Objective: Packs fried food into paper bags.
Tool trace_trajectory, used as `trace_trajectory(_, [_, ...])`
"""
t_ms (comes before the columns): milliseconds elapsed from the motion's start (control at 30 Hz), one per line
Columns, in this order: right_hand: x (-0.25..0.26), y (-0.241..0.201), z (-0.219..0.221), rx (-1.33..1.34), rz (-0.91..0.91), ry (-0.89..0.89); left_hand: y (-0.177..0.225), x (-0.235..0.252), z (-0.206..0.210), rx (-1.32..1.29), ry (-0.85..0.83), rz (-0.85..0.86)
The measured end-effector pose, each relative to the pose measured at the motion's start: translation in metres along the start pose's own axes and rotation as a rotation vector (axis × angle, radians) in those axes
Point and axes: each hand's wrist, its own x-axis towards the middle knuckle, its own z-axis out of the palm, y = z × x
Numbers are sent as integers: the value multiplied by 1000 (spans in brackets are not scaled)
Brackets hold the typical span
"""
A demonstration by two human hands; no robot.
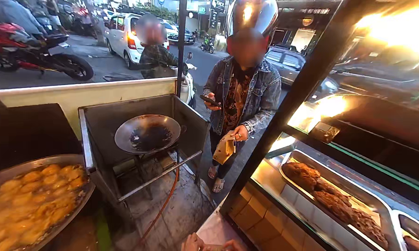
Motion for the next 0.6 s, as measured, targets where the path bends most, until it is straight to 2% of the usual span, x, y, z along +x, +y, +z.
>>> trace_trajectory(100, [-7, -4, 5, -237, -128, 49, 15, 5, 3, 137, -57, -132])
trace_trajectory(167, [-12, -3, 7, -397, -217, 92, 21, 5, 4, 204, 11, -115])
trace_trajectory(200, [-14, -2, 7, -444, -249, 105, 20, 2, 6, 240, 93, -21])
trace_trajectory(267, [-18, -2, 4, -495, -289, 123, 13, -5, 9, 322, 257, 279])
trace_trajectory(333, [-18, -2, 3, -550, -339, 140, 5, -11, 7, 397, 293, 470])
trace_trajectory(467, [-10, 0, 15, -741, -445, 123, -18, -14, -1, 428, 260, 534])
trace_trajectory(600, [-11, -18, 22, -837, -503, 210, -20, 9, -15, 269, 164, 647])
